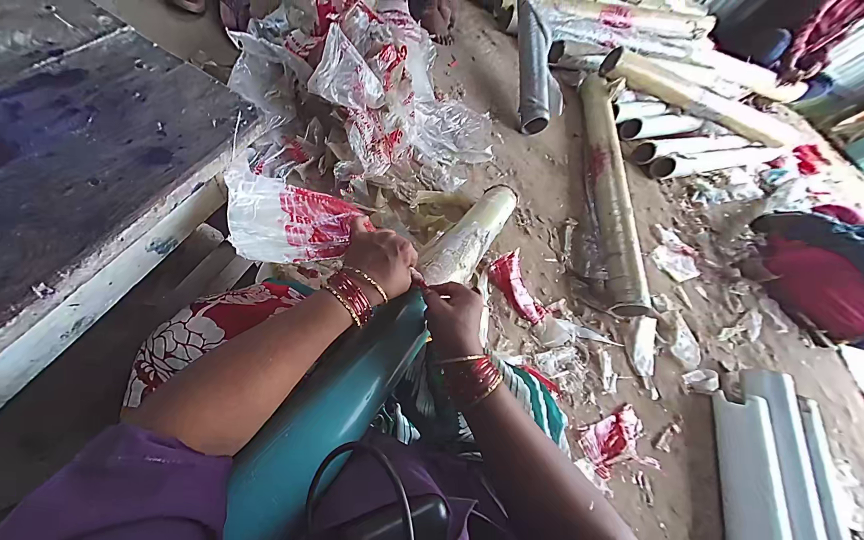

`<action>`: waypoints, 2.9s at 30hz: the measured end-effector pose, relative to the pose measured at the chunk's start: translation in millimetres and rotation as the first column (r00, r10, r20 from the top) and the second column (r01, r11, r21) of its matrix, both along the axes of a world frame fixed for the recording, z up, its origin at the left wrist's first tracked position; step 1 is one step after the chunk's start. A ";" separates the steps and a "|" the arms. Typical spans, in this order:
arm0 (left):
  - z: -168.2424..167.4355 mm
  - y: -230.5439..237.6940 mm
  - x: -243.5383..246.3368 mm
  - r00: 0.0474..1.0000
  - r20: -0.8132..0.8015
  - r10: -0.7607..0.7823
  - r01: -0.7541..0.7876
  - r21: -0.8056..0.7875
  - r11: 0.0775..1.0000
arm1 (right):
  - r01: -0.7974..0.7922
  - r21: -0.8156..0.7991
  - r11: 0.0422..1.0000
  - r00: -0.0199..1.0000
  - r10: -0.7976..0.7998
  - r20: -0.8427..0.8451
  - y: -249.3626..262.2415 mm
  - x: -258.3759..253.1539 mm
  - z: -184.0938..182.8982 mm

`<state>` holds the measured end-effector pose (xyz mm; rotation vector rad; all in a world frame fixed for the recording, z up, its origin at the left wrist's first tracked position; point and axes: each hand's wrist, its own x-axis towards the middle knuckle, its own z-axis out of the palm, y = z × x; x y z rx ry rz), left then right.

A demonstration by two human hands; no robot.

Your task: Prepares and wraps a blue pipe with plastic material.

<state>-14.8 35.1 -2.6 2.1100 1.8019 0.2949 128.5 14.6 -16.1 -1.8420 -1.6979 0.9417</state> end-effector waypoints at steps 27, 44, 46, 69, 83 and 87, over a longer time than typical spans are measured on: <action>5.5 19.2 -3.5 0.959 0.049 0.278 -0.259 -0.239 0.936 | -0.184 -0.184 0.966 0.933 0.230 0.277 12.7 -18.8 17.7; -1.0 30.5 -27.6 0.970 0.109 0.217 -0.189 -0.226 0.956 | -0.482 -0.016 0.876 0.729 0.411 0.548 32.2 24.1 47.7; -2.0 27.3 -28.0 0.968 0.119 0.221 -0.189 -0.232 0.954 | -0.704 0.213 0.677 0.631 0.460 0.625 40.3 43.0 28.9; -4.6 37.5 -34.4 0.953 0.141 0.269 -0.241 -0.189 0.952 | -0.973 0.197 -0.121 0.084 0.607 0.790 128.4 24.8 -10.0; -31.4 70.5 -40.8 0.922 0.137 0.361 -0.312 -0.286 0.906 | -0.998 -0.027 -0.065 -0.060 0.589 0.806 130.4 -2.3 3.7; -43.5 70.3 -53.0 0.908 0.181 0.377 -0.308 -0.320 0.896 | -0.993 -0.092 -0.069 -0.115 0.618 0.778 137.4 3.2 9.1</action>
